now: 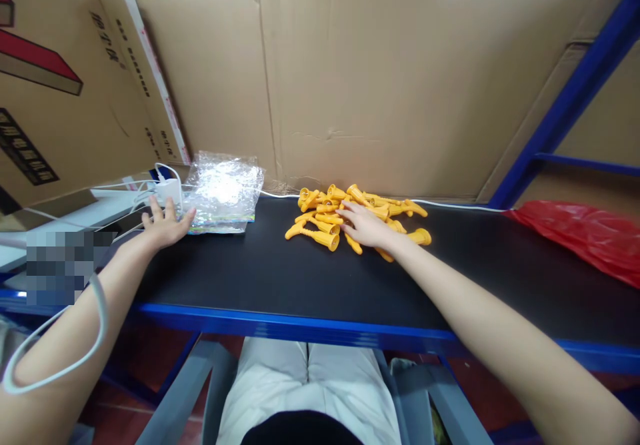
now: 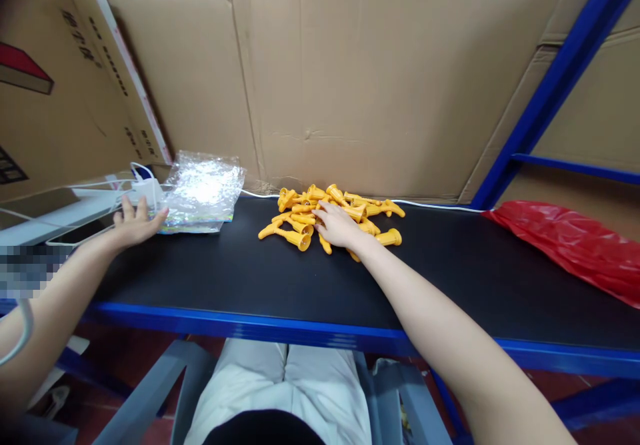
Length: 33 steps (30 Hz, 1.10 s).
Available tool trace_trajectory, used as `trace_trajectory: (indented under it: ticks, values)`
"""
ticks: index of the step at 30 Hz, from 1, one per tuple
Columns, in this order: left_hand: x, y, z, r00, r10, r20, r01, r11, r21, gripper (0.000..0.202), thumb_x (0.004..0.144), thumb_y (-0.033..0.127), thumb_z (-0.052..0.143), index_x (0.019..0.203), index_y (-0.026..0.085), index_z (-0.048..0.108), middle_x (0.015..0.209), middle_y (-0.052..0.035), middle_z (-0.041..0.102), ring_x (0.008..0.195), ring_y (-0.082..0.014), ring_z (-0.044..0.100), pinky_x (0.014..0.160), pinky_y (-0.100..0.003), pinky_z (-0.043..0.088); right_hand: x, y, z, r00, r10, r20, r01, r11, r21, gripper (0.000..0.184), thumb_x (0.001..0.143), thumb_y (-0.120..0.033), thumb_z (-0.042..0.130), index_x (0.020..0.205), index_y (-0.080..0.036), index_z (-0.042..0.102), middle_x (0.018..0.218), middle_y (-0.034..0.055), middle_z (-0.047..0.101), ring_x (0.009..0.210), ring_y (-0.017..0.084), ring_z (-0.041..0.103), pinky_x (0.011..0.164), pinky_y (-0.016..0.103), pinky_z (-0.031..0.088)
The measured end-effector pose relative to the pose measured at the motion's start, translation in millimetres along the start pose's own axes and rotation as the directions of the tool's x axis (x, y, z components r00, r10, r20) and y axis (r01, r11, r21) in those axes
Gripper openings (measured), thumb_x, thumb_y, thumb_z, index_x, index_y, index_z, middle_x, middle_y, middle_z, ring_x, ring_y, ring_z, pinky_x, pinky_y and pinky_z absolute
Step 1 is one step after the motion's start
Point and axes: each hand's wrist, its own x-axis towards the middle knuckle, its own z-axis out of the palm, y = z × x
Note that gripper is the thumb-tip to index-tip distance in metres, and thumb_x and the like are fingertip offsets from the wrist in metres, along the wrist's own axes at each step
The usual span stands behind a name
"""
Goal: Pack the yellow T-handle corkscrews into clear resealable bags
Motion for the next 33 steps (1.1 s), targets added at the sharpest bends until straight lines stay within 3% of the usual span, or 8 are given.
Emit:
trace_trajectory:
  ticks: [5,8,11,15,18,22,25,33]
  values:
    - [-5.6,10.2,-8.3,0.998,-0.064,-0.001,0.063,0.982,-0.177,0.078,0.085,0.062,0.015,0.142,0.01,0.002,0.146,-0.0163,-0.016,0.132,-0.0434,0.0,0.101,-0.056,0.017,0.1,0.0,-0.1,1.0,-0.005,-0.009,0.005,1.0,-0.008,0.046,0.084,-0.032,0.043,0.126,-0.013,0.05,0.138,0.0136,0.037,0.128,0.025,0.033,0.105,0.04,0.027]
    - [-20.5,33.1,-17.3,0.995,0.087,-0.053,-0.095,0.982,-0.164,0.077,0.083,0.063,0.016,0.143,0.019,-0.002,0.147,-0.0082,-0.018,0.133,-0.0412,0.003,0.098,-0.064,0.014,0.3,0.3,0.2,1.0,-0.004,-0.009,0.004,1.0,-0.005,0.046,0.084,-0.032,0.042,0.126,-0.013,0.05,0.138,0.0139,0.037,0.127,0.026,0.034,0.104,0.04,0.027]
    - [-39.2,72.1,-35.5,0.943,0.309,-0.127,-0.322,0.941,-0.104,0.075,0.084,0.06,0.024,0.143,0.022,-0.003,0.148,-0.007,-0.016,0.134,-0.0374,-0.003,0.098,-0.064,0.013,0.3,0.7,0.7,1.0,-0.002,-0.006,0.002,1.0,-0.002,0.047,0.084,-0.032,0.043,0.126,-0.013,0.05,0.138,0.0136,0.037,0.127,0.026,0.033,0.105,0.04,0.027]
    - [-55.9,134.1,-64.8,0.824,0.55,-0.137,-0.562,0.823,-0.084,0.069,0.085,0.052,0.032,0.143,0.023,0.008,0.15,-0.0082,-0.003,0.135,-0.0353,-0.001,0.102,-0.058,0.015,-0.1,0.7,0.5,1.0,0.0,-0.007,0.0,1.0,0.006,0.046,0.084,-0.03,0.043,0.126,-0.013,0.05,0.138,0.0133,0.037,0.128,0.025,0.032,0.105,0.04,0.027]
    - [-62.3,175.3,-73.1,0.712,0.694,-0.105,-0.701,0.696,-0.155,0.055,0.087,0.041,0.033,0.138,0.021,0.027,0.145,-0.0087,0.025,0.131,-0.0276,0.025,0.103,-0.045,0.024,-0.5,0.3,-0.3,1.0,-0.013,-0.013,0.013,1.0,0.001,0.045,0.084,-0.03,0.043,0.125,-0.013,0.051,0.137,0.014,0.039,0.127,0.025,0.033,0.105,0.04,0.027]
    - [-73.6,207.3,-55.2,0.488,0.846,-0.216,-0.868,0.444,-0.222,0.036,0.088,0.03,0.032,0.11,0.019,0.057,0.106,-0.0067,0.064,0.097,-0.0194,0.059,0.084,-0.03,0.042,-0.6,0.3,-0.4,0.999,-0.037,-0.021,0.037,0.999,-0.006,0.046,0.085,-0.031,0.042,0.125,-0.011,0.051,0.136,0.0155,0.04,0.126,0.026,0.035,0.104,0.04,0.028]
    - [-81.7,209.9,-34.0,0.35,0.913,-0.212,-0.93,0.31,-0.199,0.026,0.082,0.022,0.039,0.081,0.016,0.064,0.079,-0.0055,0.066,0.074,-0.0174,0.06,0.071,-0.027,0.043,-0.1,1.3,1.0,0.999,-0.028,-0.028,0.027,1.0,-0.002,0.046,0.085,-0.032,0.043,0.125,-0.012,0.051,0.137,0.0145,0.039,0.127,0.026,0.034,0.104,0.041,0.028]
    - [-76.4,204.2,-12.9,0.253,0.962,-0.103,-0.928,0.211,-0.307,0.015,0.066,0.015,0.052,0.078,0.016,0.061,0.086,-0.0045,0.062,0.074,-0.0153,0.056,0.068,-0.024,0.043,0.3,3.0,4.1,0.999,-0.021,-0.032,0.021,1.0,0.014,0.045,0.084,-0.031,0.044,0.124,-0.012,0.052,0.136,0.015,0.04,0.127,0.026,0.034,0.105,0.04,0.027]
